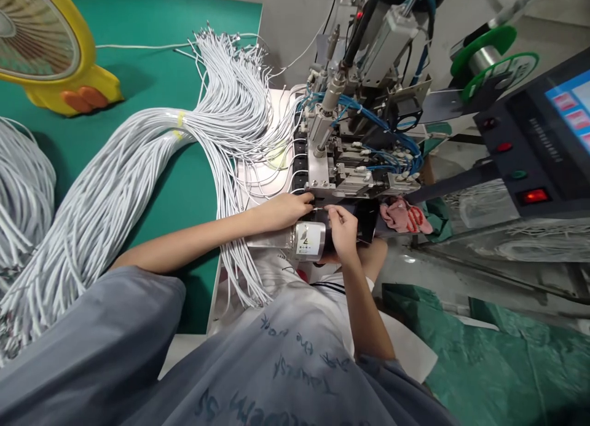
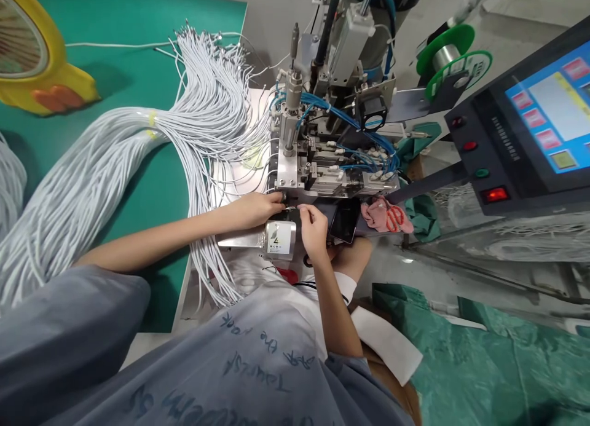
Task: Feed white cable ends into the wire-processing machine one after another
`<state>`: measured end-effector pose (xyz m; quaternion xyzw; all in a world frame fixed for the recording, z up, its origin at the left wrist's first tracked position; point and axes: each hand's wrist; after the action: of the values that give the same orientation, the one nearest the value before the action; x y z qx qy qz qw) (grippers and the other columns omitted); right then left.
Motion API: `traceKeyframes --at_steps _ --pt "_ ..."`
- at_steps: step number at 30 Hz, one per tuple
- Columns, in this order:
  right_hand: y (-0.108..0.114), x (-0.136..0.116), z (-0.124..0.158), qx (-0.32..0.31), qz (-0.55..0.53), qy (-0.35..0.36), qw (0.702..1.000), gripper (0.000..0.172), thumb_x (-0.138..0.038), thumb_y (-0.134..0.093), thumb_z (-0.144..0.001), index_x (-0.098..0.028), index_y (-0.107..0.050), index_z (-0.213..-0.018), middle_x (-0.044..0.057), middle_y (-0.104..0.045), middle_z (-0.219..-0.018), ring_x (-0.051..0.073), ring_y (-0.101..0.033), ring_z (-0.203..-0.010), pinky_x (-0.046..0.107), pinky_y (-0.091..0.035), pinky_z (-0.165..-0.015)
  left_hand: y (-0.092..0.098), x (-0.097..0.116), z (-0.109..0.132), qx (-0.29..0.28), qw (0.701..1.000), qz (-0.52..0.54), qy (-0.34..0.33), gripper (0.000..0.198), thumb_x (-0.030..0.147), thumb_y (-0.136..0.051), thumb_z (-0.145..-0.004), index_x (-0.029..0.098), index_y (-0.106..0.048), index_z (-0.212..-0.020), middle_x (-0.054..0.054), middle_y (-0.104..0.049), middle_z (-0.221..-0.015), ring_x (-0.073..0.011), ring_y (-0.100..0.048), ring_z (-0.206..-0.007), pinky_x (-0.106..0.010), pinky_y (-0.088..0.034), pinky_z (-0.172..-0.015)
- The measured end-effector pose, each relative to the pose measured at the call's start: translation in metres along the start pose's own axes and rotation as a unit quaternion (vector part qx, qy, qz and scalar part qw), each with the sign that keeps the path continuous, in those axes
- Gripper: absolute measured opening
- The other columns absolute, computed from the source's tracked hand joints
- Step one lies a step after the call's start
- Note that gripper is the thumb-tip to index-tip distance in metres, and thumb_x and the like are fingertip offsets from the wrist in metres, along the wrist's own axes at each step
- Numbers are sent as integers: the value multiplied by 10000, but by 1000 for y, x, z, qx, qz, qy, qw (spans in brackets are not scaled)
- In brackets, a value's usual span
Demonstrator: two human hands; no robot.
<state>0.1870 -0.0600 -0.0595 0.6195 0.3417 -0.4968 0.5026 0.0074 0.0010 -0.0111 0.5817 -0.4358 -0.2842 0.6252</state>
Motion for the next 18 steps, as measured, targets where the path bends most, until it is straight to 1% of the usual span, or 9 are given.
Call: traceKeyframes --at_steps 2,5,7,12,18 --pt "0 6 -6 -33 -16 -22 999 261 -406 -499 -803 -167 -600 -784 -3 -550 -640 123 -476 -578 248 -393 -557 -1 -2 0 -10 999 -30 -7 255 32 -392 -821 96 -624 -906 -85 -567 -945 -83 -528 -548 -238 -403 -532" --pt "-5 9 -11 -65 -40 -30 997 243 -408 -513 -793 -180 -538 -713 -26 -507 -606 102 -434 -535 232 -367 -528 -2 -2 -1 -20 999 -50 -7 246 41 -409 -821 93 -625 -925 -82 -563 -923 -94 -547 -558 -239 -416 -536" --pt "-8 9 -12 -69 -44 -26 996 238 -393 -515 -790 -184 -508 -676 -37 -481 -569 100 -419 -523 232 -359 -525 -2 -1 -1 -25 998 -52 -7 264 43 -412 -826 97 -627 -970 -76 -564 -910 -101 -559 -565 -240 -424 -540" --pt "-8 10 -13 -85 -40 -26 995 243 -398 -495 -799 -192 -485 -671 -47 -449 -539 99 -396 -505 237 -336 -521 -2 -1 -2 -14 998 -61 -13 379 62 -419 -856 150 -563 -1195 -71 -566 -933 -113 -597 -620 -229 -432 -560" --pt "-7 17 -16 -109 -39 -28 993 266 -415 -477 -812 -195 -474 -661 -43 -458 -562 99 -404 -514 239 -339 -526 -3 -1 -2 -17 993 -111 -26 359 84 -424 -870 136 -551 -1201 -103 -558 -1021 -128 -617 -645 -248 -443 -564"
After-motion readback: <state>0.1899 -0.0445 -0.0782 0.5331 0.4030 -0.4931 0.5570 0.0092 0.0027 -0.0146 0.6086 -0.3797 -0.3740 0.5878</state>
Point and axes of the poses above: each hand's wrist, its own z-axis away from the middle knuckle, its own y-axis out of the back of the hand, x = y × z
